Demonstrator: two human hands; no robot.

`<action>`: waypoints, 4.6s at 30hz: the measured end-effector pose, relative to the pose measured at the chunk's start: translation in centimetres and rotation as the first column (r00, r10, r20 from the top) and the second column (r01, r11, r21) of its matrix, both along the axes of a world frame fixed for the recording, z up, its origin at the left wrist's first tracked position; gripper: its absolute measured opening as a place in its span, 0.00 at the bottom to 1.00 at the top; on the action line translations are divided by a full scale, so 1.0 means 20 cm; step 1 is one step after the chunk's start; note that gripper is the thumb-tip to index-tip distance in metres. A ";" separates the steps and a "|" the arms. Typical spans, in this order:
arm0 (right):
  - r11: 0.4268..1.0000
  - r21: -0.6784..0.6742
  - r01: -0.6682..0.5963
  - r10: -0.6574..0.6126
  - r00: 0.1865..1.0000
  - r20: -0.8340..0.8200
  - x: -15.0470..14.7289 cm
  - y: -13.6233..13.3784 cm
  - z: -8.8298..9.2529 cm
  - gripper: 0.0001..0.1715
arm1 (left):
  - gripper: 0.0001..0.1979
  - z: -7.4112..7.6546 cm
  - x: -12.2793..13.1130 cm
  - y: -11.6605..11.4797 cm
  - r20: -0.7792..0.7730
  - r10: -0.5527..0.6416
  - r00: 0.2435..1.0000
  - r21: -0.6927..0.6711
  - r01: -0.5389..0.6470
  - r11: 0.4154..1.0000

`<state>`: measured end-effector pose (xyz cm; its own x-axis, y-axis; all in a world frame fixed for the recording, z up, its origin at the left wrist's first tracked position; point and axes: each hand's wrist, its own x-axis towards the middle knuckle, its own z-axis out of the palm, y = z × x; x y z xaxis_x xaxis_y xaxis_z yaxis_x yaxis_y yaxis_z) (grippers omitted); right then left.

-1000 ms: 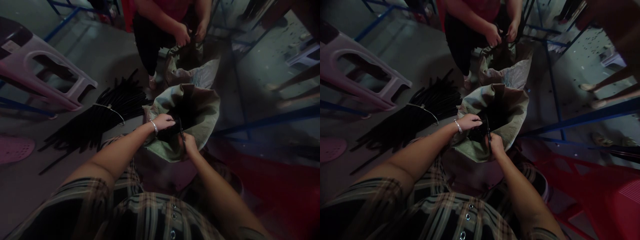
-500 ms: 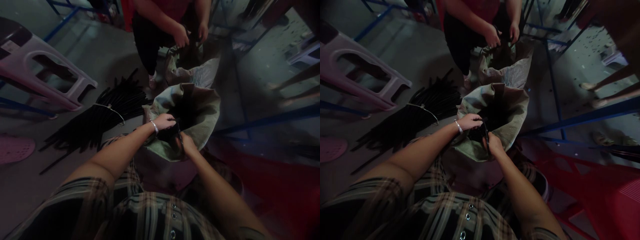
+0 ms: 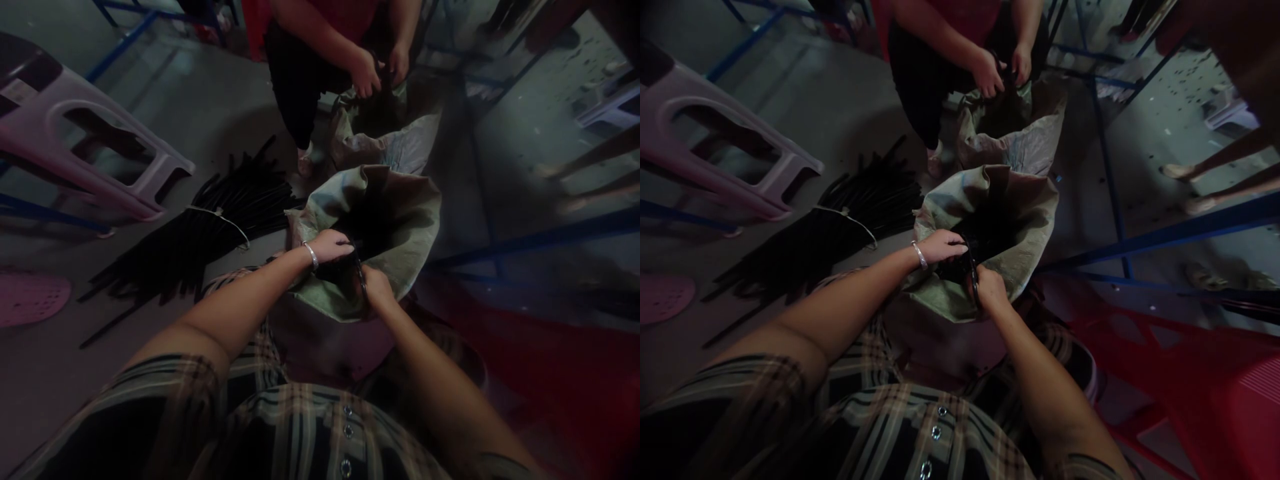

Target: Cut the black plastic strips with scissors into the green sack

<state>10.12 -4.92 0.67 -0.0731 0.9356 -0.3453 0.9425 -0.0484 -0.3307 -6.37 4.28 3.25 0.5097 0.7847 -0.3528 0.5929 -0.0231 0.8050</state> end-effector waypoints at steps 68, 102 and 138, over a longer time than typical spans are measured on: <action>0.997 0.054 0.055 -0.053 0.998 -0.035 0.00 0.00 -0.01 0.22 | 0.13 -0.01 -0.01 0.00 0.052 0.071 0.996 -0.123 -0.064 0.990; 0.999 0.020 -0.032 0.033 0.997 -0.067 0.00 -0.01 -0.04 0.21 | 0.09 -0.01 0.00 0.00 0.072 0.035 0.997 -0.159 -0.023 0.987; 0.992 0.057 0.114 -0.101 0.977 -0.188 0.02 0.01 -0.08 0.19 | 0.08 -0.06 -0.03 0.06 0.207 0.180 0.962 -0.190 -0.141 0.972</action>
<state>10.61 -4.79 -0.96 -0.0276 0.9620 -0.2716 0.8554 -0.1179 -0.5044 -7.04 5.53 2.02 0.4626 0.8000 -0.3821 0.3845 0.2073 0.8995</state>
